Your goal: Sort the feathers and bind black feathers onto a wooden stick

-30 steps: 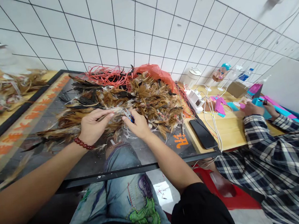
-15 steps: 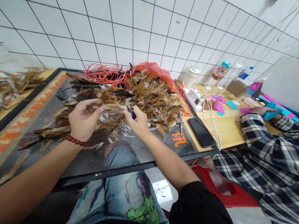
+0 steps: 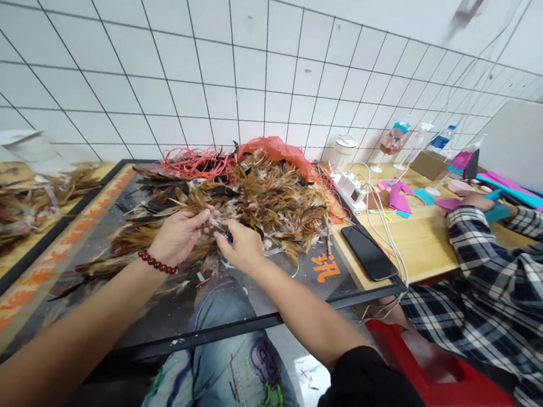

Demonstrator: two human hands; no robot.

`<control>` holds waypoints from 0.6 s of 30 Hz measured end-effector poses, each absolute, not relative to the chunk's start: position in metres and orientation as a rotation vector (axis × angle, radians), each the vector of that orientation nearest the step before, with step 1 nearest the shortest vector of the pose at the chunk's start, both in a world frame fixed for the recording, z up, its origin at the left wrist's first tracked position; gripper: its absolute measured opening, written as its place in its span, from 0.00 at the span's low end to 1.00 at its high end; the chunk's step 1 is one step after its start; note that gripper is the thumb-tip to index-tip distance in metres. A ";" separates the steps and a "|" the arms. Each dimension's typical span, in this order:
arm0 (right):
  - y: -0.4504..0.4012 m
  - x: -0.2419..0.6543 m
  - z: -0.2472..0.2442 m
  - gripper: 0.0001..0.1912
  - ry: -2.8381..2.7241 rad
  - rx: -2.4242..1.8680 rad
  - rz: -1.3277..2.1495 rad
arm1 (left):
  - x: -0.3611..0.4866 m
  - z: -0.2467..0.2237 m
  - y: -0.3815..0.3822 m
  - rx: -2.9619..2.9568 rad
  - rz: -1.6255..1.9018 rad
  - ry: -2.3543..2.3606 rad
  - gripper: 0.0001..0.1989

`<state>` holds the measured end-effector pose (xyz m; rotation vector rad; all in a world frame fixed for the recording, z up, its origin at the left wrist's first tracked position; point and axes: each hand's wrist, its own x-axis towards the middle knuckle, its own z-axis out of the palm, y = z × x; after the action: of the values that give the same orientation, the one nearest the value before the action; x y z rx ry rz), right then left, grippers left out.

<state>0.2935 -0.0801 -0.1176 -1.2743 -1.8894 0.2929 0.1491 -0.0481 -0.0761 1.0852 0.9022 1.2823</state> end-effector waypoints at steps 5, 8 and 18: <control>-0.076 0.289 -0.124 0.08 -2.170 -1.415 0.170 | 0.147 -0.063 -0.029 1.356 1.330 1.074 0.20; -0.075 0.287 -0.125 0.09 -2.213 -1.420 0.125 | 0.153 -0.051 -0.021 1.616 1.325 1.123 0.15; -0.073 0.289 -0.128 0.10 -2.192 -1.398 0.154 | 0.208 0.001 0.037 1.713 1.154 0.942 0.15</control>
<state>0.2886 -0.0733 -0.1275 -1.3981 -2.1923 0.1543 0.2084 0.0367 0.0009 1.7128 0.9416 1.1542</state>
